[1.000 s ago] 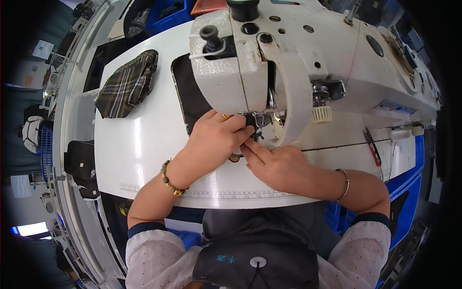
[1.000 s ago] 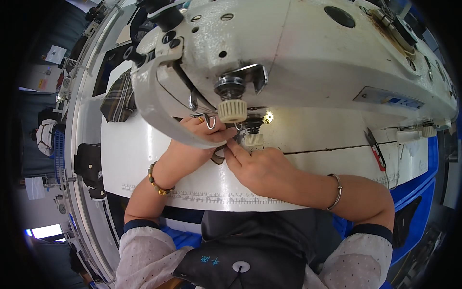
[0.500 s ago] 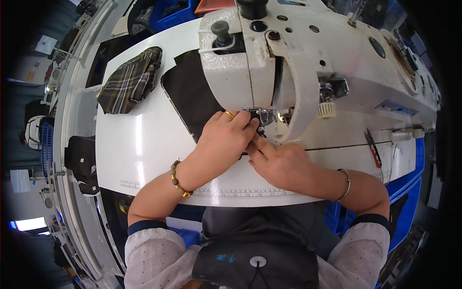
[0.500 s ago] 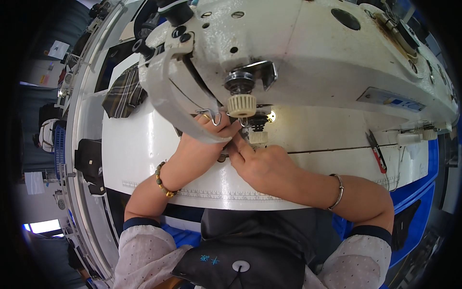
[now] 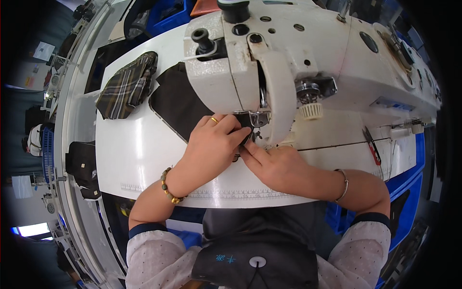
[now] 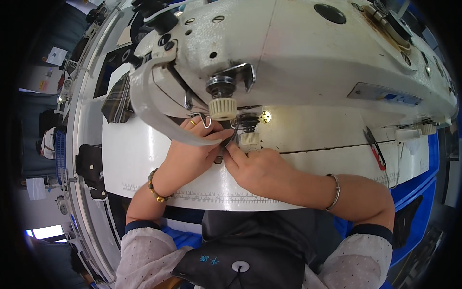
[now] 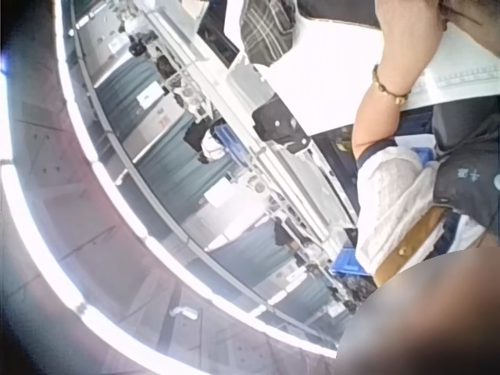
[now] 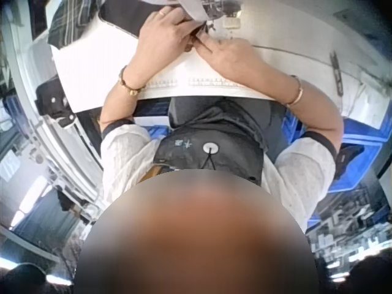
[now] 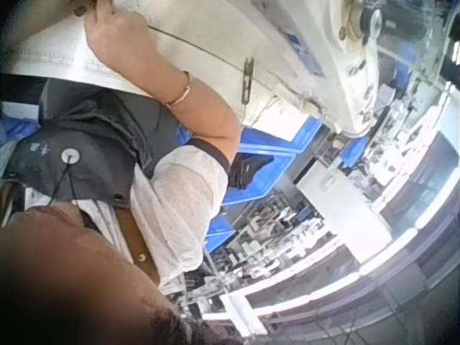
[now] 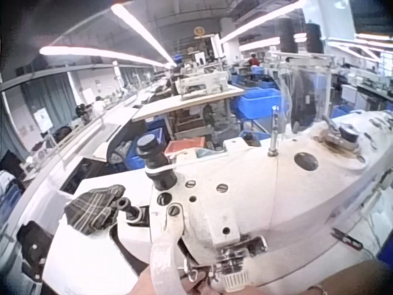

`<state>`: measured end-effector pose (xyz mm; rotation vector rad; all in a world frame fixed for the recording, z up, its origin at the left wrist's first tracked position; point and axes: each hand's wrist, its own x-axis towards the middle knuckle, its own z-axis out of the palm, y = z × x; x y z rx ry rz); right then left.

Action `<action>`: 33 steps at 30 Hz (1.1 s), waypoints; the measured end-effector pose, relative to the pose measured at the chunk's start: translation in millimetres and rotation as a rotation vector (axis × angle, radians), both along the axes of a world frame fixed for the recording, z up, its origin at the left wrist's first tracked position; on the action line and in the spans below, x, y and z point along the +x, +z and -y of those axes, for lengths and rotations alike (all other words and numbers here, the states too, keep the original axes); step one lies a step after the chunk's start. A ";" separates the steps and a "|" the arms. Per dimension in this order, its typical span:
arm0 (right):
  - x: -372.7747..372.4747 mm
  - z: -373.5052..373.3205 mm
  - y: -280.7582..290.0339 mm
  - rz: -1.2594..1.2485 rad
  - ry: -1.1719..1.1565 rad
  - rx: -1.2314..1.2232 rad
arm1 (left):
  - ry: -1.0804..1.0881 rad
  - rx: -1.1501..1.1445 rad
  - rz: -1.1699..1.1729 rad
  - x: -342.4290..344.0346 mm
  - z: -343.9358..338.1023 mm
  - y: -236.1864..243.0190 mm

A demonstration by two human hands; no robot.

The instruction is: Sewing and assembling small fabric items using an industrial sewing machine.

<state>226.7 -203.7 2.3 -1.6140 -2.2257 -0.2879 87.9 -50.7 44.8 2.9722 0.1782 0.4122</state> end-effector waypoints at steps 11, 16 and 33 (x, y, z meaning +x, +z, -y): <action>-4.1 8.8 3.2 0.051 0.003 -0.018 | -0.052 -0.021 0.005 2.9 12.9 -9.1; -4.3 6.5 1.3 0.040 -0.018 0.009 | -0.045 0.062 -0.020 4.8 12.6 -8.1; 6.1 -9.5 2.6 0.015 -0.096 -0.038 | 0.245 -0.328 -0.211 -6.7 -46.2 5.4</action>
